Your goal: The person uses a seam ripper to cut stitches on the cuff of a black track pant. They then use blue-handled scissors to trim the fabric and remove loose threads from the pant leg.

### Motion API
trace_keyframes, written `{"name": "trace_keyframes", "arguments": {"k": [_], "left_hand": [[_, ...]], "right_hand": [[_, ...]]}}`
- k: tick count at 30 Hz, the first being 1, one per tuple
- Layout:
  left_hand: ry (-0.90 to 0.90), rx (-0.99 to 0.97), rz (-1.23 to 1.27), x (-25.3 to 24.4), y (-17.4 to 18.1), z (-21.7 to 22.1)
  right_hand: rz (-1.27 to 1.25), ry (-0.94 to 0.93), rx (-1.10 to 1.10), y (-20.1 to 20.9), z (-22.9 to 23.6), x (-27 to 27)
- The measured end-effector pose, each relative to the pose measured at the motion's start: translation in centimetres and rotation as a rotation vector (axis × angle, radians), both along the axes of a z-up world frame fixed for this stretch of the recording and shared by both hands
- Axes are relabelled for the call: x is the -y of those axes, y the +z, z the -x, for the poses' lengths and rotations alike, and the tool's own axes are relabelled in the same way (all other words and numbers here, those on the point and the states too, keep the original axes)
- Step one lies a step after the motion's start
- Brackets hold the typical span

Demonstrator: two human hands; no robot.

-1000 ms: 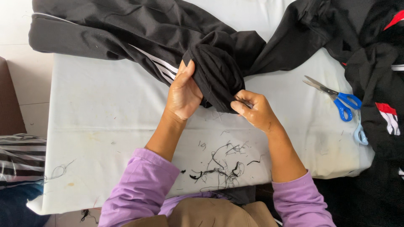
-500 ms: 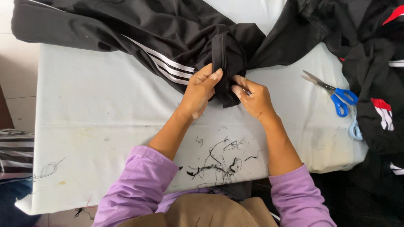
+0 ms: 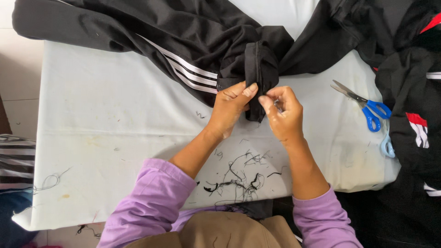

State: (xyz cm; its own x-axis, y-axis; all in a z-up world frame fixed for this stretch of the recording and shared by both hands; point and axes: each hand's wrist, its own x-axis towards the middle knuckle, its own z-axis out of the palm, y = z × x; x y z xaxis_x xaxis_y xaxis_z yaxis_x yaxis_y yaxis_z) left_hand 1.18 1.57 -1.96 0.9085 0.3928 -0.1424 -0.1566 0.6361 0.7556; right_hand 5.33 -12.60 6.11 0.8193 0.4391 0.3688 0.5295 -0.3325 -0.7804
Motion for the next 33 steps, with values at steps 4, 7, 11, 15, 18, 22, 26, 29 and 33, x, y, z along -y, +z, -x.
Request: {"name": "trace_keyframes", "arguments": {"k": [4, 7, 11, 15, 18, 22, 26, 29, 33], "left_hand": [[-0.007, -0.042, 0.041, 0.3, -0.1, 0.0], [-0.017, -0.044, 0.055, 0.1, -1.2, -0.4], [-0.033, -0.019, 0.052, 0.1, -0.1, -0.3], [-0.051, 0.011, 0.034, 0.3, 0.0, 0.1], [-0.051, -0.005, 0.020, 0.2, -0.3, 0.0], [-0.032, -0.014, 0.030, 0.0, -1.9, -0.4], [-0.048, -0.001, 0.032, 0.0, -1.8, -0.6], [-0.054, 0.024, 0.024, -0.1, -0.9, -0.5], [-0.048, 0.054, -0.002, -0.6, 1.5, 0.7]], "right_hand": [[-0.017, 0.104, -0.109, 2.4, 0.1, 1.1], [-0.039, 0.405, -0.334, 4.3, 0.7, 1.6], [-0.168, 0.474, -0.290, 3.4, 0.0, 1.5], [0.009, 0.200, -0.124, 1.0, -0.5, 1.1], [-0.024, 0.179, -0.210, 1.7, 0.3, 0.6], [-0.219, 0.184, -0.327, 3.1, 0.4, 1.6], [-0.296, 0.886, -0.494, 3.7, -0.1, 3.2], [-0.284, 0.978, -0.508, 2.5, -0.5, 3.5], [-0.077, 0.430, -0.240, 1.6, -1.6, 2.4]]}}
